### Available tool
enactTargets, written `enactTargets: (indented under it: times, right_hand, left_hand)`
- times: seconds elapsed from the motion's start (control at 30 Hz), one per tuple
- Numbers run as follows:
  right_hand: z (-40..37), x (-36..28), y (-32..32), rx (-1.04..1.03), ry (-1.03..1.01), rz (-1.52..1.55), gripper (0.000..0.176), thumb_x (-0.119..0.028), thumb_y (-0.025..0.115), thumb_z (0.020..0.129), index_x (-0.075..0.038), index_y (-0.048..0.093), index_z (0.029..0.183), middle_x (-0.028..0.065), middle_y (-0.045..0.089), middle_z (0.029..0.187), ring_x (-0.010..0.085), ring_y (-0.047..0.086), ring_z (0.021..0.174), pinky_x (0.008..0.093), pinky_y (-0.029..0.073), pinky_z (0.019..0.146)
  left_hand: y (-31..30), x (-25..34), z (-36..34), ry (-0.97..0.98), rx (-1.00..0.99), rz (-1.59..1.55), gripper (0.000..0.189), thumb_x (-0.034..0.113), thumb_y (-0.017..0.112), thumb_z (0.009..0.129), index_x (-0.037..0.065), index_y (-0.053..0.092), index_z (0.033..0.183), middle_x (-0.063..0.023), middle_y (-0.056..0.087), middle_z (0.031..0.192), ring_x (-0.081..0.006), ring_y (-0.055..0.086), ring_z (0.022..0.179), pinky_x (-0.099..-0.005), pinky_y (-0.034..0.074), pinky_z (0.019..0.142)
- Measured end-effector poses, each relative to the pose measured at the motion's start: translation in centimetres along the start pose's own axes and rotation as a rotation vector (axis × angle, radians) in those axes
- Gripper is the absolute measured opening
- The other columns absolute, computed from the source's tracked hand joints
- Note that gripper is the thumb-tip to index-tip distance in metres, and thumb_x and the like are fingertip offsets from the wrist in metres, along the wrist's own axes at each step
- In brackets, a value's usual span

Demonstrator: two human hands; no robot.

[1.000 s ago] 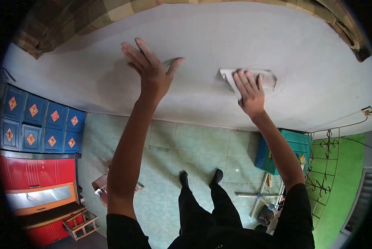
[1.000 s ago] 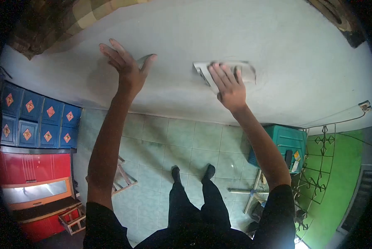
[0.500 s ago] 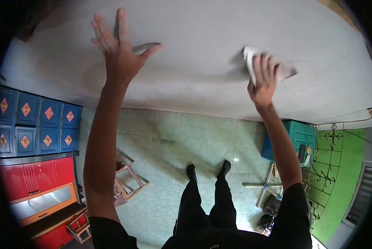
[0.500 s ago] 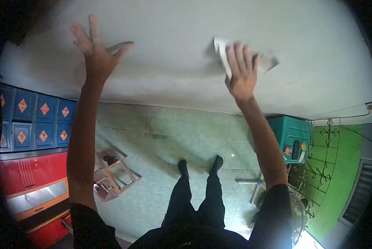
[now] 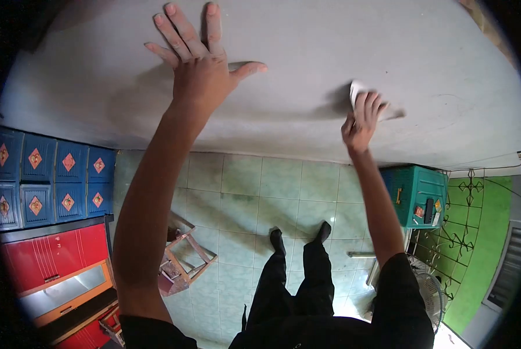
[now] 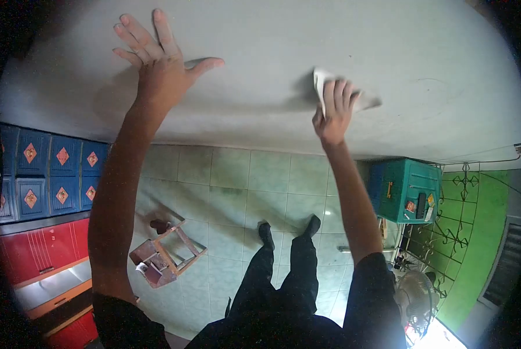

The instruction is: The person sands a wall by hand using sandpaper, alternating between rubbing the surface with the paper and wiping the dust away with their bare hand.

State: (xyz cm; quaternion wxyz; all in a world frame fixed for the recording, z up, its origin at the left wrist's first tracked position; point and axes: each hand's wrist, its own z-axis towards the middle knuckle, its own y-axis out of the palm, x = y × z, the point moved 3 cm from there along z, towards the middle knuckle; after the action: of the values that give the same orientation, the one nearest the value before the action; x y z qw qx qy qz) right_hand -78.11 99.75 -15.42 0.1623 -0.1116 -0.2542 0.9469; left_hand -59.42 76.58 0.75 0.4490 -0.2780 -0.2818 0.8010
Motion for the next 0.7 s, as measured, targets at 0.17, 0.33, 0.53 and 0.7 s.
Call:
enactTargets:
  times: [0.17, 0.33, 0.53, 0.7]
  right_hand:
    - [-7.7, -0.7, 1.8, 0.255, 1.179, 0.390, 0.049, -0.014, 0.035, 0.093, 0.003, 0.033, 0.139, 0.0209, 0.033, 0.145, 0.0348, 0.029, 0.136, 0.0542, 0.024, 0.108]
    - [-9.5, 6.1, 5.6, 0.816, 1.891, 1.280, 0.048, -0.038, 0.031, 0.096, -0.010, 0.047, 0.132, 0.0129, 0.051, 0.131, 0.0352, 0.046, 0.121, 0.0543, 0.032, 0.103]
    - [-13.2, 8.7, 5.6, 0.686, 1.970, 1.611, 0.041, -0.031, 0.036, 0.093, -0.009, 0.053, 0.124, 0.0131, 0.053, 0.126, 0.0338, 0.050, 0.115, 0.0536, 0.040, 0.097]
    - [-15.1, 9.4, 7.8, 0.774, 1.735, 1.665, 0.040, -0.029, 0.035, 0.093, -0.011, 0.052, 0.125, 0.0132, 0.051, 0.129, 0.0332, 0.048, 0.118, 0.0551, 0.038, 0.098]
  left_hand:
    - [0.9, -0.5, -0.4, 0.028, 0.048, -0.032, 0.132, 0.075, 0.064, 0.061, 0.001, -0.007, 0.145, -0.0473, -0.021, 0.134, -0.0668, -0.018, 0.123, -0.0830, 0.004, 0.084]
    - [1.0, -0.4, -0.5, 0.024, 0.033, -0.073, 0.135, 0.075, 0.065, 0.058, 0.006, -0.011, 0.146, -0.0441, -0.026, 0.135, -0.0650, -0.024, 0.122, -0.0840, 0.004, 0.082]
    - [0.8, -0.6, -0.3, 0.045, 0.036, 0.008, 0.138, 0.076, 0.064, 0.059, 0.001, -0.015, 0.143, -0.0442, -0.028, 0.134, -0.0659, -0.023, 0.122, -0.0836, 0.005, 0.082]
    - [0.2, 0.0, -0.3, 0.079, 0.030, 0.148, 0.137, 0.075, 0.062, 0.065, -0.006, -0.021, 0.139, -0.0539, -0.019, 0.128, -0.0720, -0.013, 0.119, -0.0811, 0.013, 0.085]
